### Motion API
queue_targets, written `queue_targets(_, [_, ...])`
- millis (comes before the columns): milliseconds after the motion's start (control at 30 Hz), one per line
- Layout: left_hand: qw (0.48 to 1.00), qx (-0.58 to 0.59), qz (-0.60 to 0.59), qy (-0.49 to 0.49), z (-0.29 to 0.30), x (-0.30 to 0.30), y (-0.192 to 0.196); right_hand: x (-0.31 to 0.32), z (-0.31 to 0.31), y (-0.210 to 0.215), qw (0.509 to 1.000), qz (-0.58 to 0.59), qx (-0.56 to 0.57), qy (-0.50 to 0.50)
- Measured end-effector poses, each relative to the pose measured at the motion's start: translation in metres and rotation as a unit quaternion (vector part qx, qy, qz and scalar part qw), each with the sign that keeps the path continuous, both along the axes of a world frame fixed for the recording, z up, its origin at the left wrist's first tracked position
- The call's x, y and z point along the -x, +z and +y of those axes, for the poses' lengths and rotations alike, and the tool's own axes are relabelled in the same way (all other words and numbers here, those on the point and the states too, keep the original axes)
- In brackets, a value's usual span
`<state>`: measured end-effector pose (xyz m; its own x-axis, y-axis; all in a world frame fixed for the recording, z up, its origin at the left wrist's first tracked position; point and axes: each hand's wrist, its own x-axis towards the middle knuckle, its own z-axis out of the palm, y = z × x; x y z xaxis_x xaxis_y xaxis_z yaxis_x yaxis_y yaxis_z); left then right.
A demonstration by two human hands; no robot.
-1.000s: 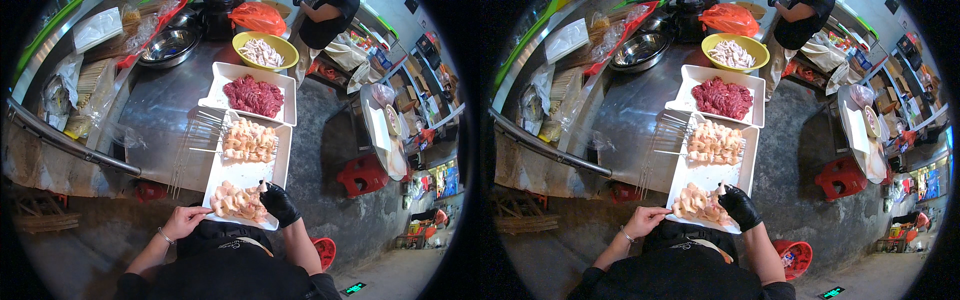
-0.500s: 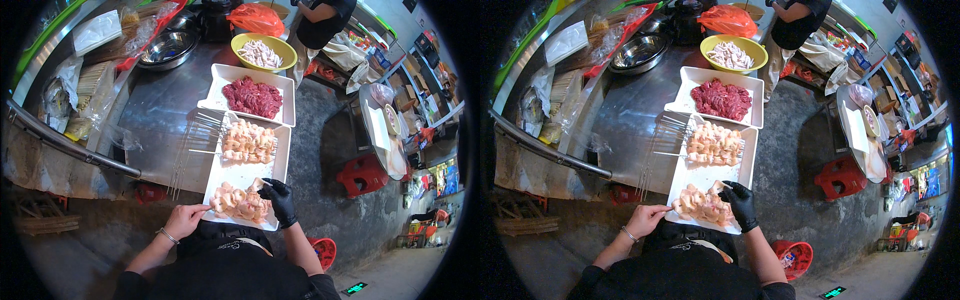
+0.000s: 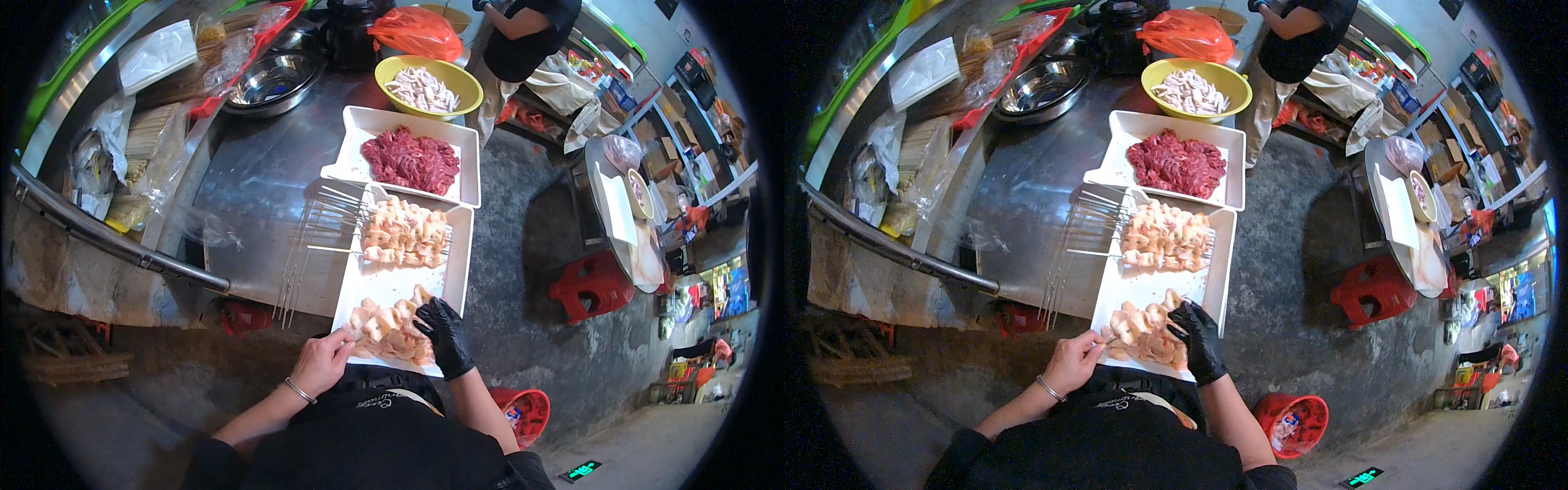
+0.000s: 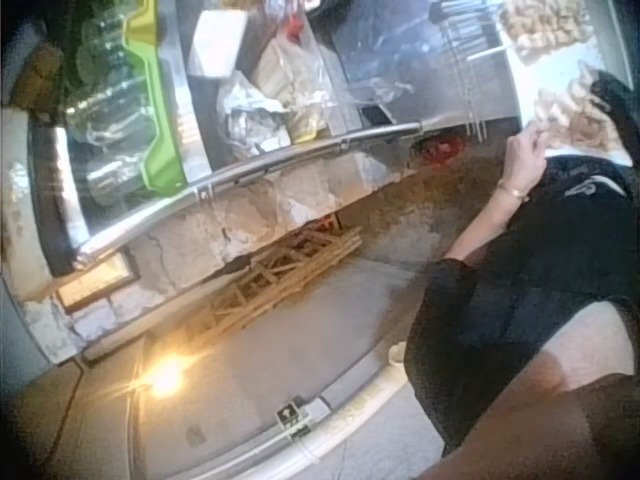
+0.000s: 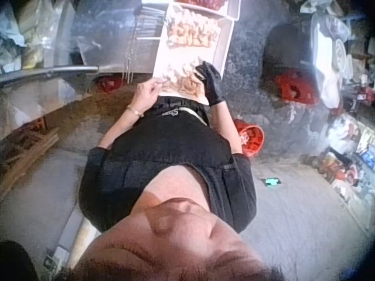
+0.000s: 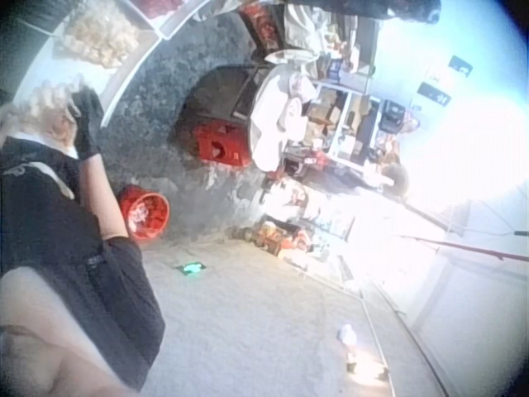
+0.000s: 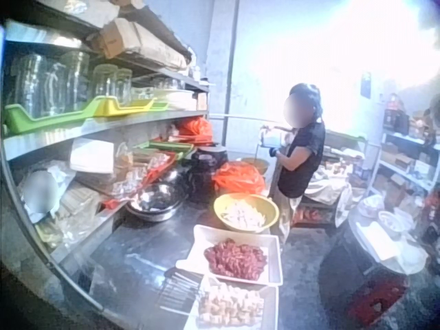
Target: The person threads pieces of raw chicken onto metal skewers at a food preparation counter. They pick up chicken pieces with gloved hands and slide them onto skewers, then place the completed skewers on a tray. A second person is visible in the background working at another station.
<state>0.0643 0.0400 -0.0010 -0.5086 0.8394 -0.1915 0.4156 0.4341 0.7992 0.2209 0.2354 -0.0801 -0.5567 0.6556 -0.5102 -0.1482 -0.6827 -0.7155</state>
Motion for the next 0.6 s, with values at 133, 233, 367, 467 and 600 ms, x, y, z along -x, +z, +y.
queue_targets(133, [0.991, 0.019, -0.13, -0.034, 0.003, 0.002, 0.003, 0.011, 0.011, 0.001, 0.999, 0.033, 0.038, 0.003])
queue_targets(233, [0.99, 0.073, -0.108, -0.047, -0.008, 0.011, 0.007, 0.014, 0.014, 0.01, 0.996, 0.051, 0.076, -0.006])
queue_targets(367, [1.0, -0.022, -0.016, -0.009, 0.003, -0.004, -0.011, 0.001, -0.003, -0.038, 0.974, 0.153, 0.045, 0.162])
queue_targets(467, [0.997, 0.014, -0.078, -0.024, 0.009, -0.004, 0.001, 0.015, -0.015, -0.008, 0.986, 0.053, -0.022, 0.155])
queue_targets(600, [0.999, -0.008, -0.018, -0.029, 0.006, -0.009, 0.0, 0.017, -0.022, 0.002, 0.983, 0.087, 0.108, 0.121])
